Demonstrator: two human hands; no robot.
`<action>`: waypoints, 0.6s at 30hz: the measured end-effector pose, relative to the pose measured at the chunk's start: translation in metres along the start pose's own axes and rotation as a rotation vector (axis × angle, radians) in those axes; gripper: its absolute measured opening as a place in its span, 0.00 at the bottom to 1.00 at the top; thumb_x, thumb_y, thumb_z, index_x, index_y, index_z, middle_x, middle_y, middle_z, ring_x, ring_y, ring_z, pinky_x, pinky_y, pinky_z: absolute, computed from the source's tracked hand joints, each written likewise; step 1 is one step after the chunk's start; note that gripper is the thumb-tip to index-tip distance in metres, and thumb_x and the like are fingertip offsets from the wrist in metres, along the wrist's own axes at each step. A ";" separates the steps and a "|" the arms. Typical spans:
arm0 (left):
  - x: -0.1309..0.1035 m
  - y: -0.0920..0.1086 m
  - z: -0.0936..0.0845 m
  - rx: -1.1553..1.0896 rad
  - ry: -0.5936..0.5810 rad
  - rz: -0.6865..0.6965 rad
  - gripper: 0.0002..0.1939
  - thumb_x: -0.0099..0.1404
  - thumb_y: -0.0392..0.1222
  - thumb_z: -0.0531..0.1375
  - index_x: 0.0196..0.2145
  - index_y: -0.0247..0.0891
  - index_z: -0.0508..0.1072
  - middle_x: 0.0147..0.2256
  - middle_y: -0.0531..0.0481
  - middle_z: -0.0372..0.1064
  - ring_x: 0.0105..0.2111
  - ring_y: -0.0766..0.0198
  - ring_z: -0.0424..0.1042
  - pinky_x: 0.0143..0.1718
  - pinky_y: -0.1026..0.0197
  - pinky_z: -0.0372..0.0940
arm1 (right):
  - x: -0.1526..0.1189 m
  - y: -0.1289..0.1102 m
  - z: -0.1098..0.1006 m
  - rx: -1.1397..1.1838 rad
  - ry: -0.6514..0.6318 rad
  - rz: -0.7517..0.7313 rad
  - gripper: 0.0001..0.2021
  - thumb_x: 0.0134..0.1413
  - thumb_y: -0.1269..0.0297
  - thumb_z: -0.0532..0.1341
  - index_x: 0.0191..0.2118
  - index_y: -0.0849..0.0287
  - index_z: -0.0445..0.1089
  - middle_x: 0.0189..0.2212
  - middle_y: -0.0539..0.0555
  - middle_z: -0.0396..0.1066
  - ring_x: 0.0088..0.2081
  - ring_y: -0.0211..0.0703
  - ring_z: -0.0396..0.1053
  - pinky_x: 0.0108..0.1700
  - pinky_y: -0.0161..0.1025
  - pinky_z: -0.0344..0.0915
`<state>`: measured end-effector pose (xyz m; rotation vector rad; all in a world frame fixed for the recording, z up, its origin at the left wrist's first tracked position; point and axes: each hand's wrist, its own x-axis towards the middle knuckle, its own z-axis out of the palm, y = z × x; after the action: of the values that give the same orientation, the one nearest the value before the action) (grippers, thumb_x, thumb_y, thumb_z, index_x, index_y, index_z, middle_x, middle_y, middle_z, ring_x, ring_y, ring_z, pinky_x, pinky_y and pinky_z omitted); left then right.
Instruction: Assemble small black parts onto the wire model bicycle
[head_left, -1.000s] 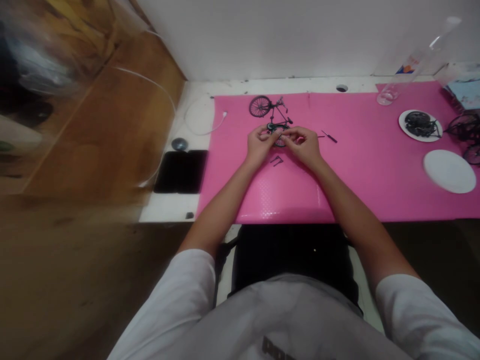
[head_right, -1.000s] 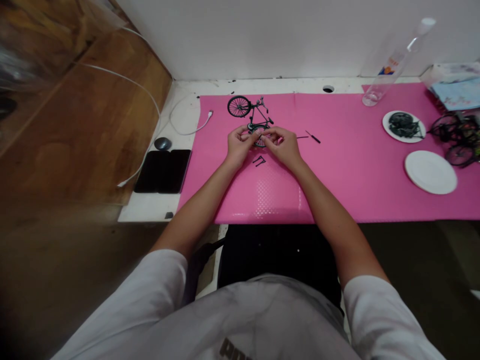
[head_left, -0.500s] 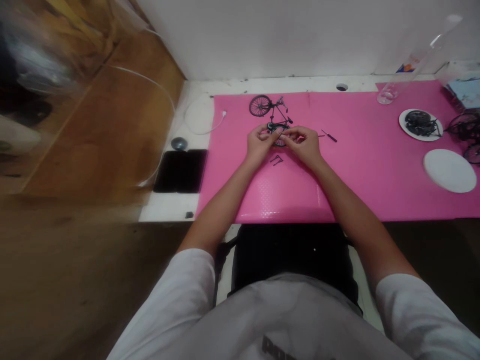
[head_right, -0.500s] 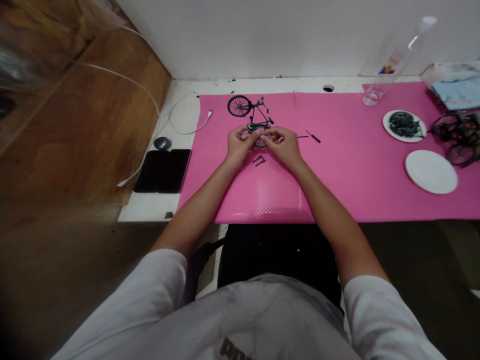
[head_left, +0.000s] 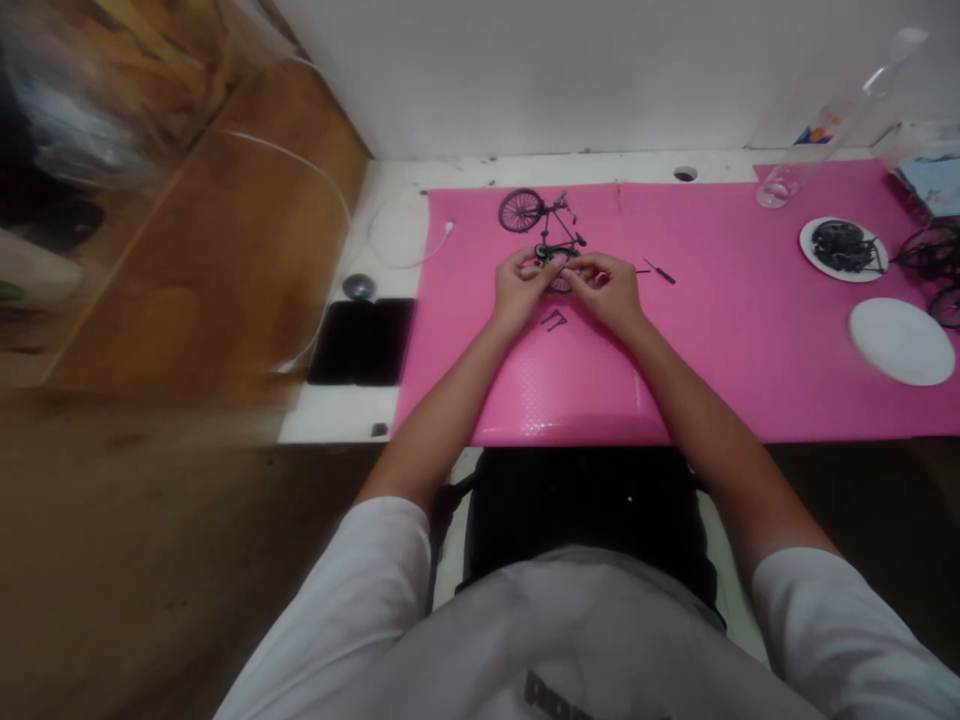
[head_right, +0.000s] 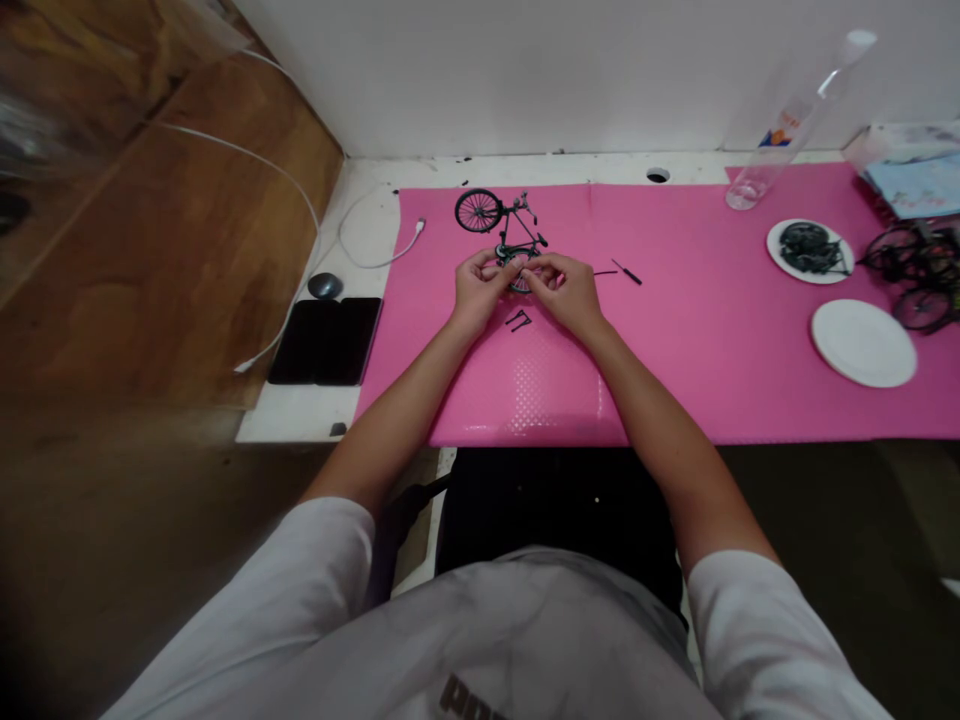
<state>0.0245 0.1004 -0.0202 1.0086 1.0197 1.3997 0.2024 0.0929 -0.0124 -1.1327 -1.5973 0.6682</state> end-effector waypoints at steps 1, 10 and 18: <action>0.000 0.000 0.000 0.001 0.000 -0.001 0.35 0.54 0.65 0.87 0.46 0.41 0.83 0.29 0.51 0.84 0.29 0.62 0.85 0.33 0.62 0.81 | 0.000 -0.001 -0.001 -0.010 -0.002 -0.010 0.06 0.63 0.58 0.76 0.42 0.52 0.89 0.27 0.49 0.77 0.29 0.42 0.68 0.35 0.42 0.67; 0.001 -0.004 0.000 -0.003 0.002 -0.011 0.34 0.56 0.64 0.87 0.48 0.41 0.82 0.31 0.49 0.84 0.32 0.58 0.86 0.34 0.59 0.83 | 0.000 -0.003 -0.002 -0.059 -0.013 -0.001 0.04 0.64 0.60 0.77 0.43 0.52 0.90 0.28 0.50 0.78 0.30 0.43 0.69 0.38 0.44 0.70; 0.003 -0.007 -0.003 -0.020 -0.016 0.022 0.35 0.53 0.66 0.87 0.46 0.42 0.84 0.30 0.51 0.84 0.30 0.59 0.85 0.33 0.59 0.83 | 0.000 0.000 -0.002 -0.054 0.011 -0.065 0.04 0.64 0.60 0.76 0.40 0.52 0.90 0.30 0.52 0.80 0.29 0.43 0.68 0.38 0.45 0.71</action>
<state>0.0236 0.1039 -0.0273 1.0176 0.9841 1.4149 0.2045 0.0931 -0.0118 -1.1169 -1.6448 0.5782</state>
